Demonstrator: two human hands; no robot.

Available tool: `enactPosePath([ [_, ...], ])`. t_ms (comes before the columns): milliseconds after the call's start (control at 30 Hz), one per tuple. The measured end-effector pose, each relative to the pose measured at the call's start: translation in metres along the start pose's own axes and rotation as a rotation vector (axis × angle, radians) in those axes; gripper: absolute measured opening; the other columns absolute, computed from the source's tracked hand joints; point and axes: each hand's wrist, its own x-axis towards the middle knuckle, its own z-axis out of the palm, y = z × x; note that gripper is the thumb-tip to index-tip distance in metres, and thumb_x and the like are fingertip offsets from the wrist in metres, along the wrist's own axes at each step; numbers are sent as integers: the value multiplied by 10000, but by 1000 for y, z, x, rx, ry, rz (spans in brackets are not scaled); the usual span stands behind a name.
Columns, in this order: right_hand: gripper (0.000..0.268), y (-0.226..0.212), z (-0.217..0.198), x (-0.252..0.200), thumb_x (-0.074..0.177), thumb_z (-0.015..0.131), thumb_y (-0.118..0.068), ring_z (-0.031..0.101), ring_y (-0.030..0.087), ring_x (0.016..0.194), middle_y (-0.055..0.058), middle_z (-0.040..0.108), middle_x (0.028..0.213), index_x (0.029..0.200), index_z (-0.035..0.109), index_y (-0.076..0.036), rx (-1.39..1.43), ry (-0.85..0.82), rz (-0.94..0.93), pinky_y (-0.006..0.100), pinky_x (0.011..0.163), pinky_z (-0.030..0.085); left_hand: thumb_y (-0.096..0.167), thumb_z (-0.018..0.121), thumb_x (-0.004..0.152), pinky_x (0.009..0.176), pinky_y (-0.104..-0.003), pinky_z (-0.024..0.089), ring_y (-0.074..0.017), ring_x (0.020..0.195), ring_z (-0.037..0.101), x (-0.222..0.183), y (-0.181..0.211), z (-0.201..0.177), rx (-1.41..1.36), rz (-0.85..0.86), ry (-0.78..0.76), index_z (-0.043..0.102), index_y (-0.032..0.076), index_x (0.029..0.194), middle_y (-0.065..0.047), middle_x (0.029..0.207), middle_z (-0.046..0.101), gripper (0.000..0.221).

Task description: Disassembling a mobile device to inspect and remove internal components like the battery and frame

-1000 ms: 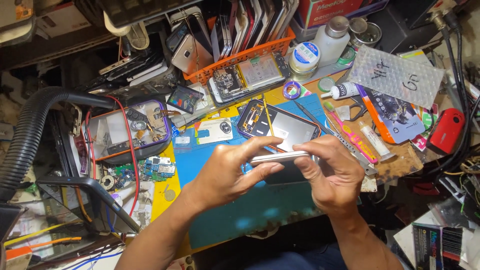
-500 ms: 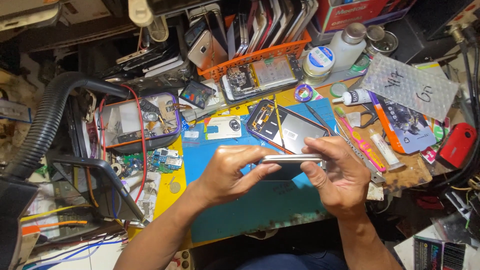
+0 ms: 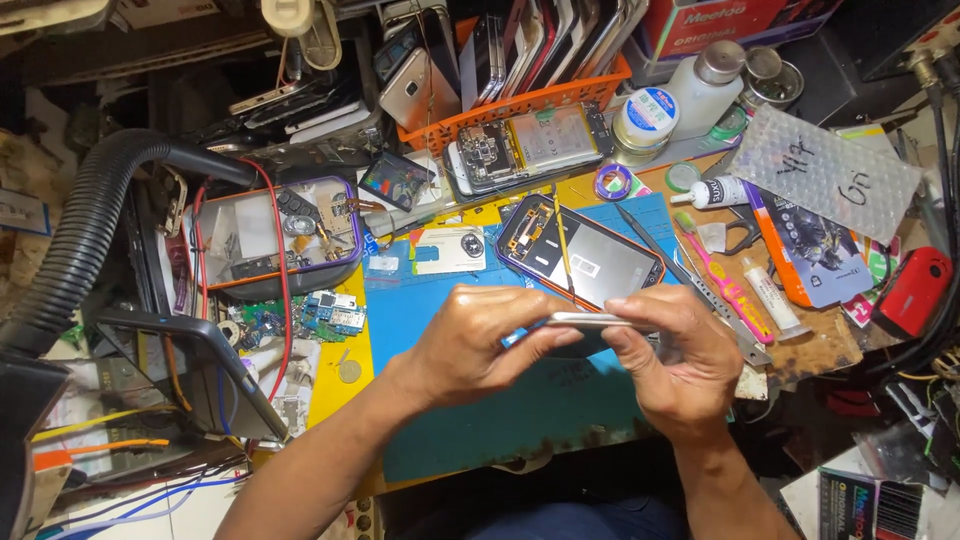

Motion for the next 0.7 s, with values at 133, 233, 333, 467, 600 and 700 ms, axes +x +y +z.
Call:
enactPosePath([
  [133,752,6,12,-10,856,799,-187,629,129,988,184,725,1103,1486,463,47,80,-46,175,328,872,579,160,690,982,582,-379,572,-323,636,713,-14,-28,-6,-27,-82,87,711,92,923,-99,723,720,93],
  [233,217,13,10,-19,834,811,-85,677,107,759,111,794,809,1040,783,-22,50,-164,335,338,699,604,210,661,1003,716,-314,582,-65,747,634,-15,-36,-14,-154,-278,238,775,109,985,-49,821,771,154],
  [333,198,1,14,-17,830,809,-82,771,145,711,65,804,786,1027,812,-61,-96,-128,243,319,658,604,200,560,1069,846,-352,602,-147,845,698,-20,-46,1,-342,-387,365,689,28,1230,-127,934,785,269],
  [467,239,-14,27,-5,839,807,-31,721,244,645,112,757,806,1078,798,-33,-268,-58,46,343,608,569,302,693,957,949,-448,544,-327,1154,597,-19,-24,20,-508,-579,370,166,50,1582,-280,1305,548,855],
  [600,294,-18,45,-9,829,822,-26,745,359,766,155,765,910,1120,781,-11,-301,-92,-90,439,666,583,290,831,837,904,-558,599,-443,1149,647,-32,-43,23,-565,-589,428,-2,109,1644,-366,1345,540,1174],
  [700,418,-12,38,-19,917,784,-77,739,318,1079,184,734,1239,1301,651,24,-388,-258,-131,389,944,575,341,770,775,727,-451,646,-326,939,754,-28,-40,18,-793,-714,625,286,238,1535,-228,1262,658,906],
])
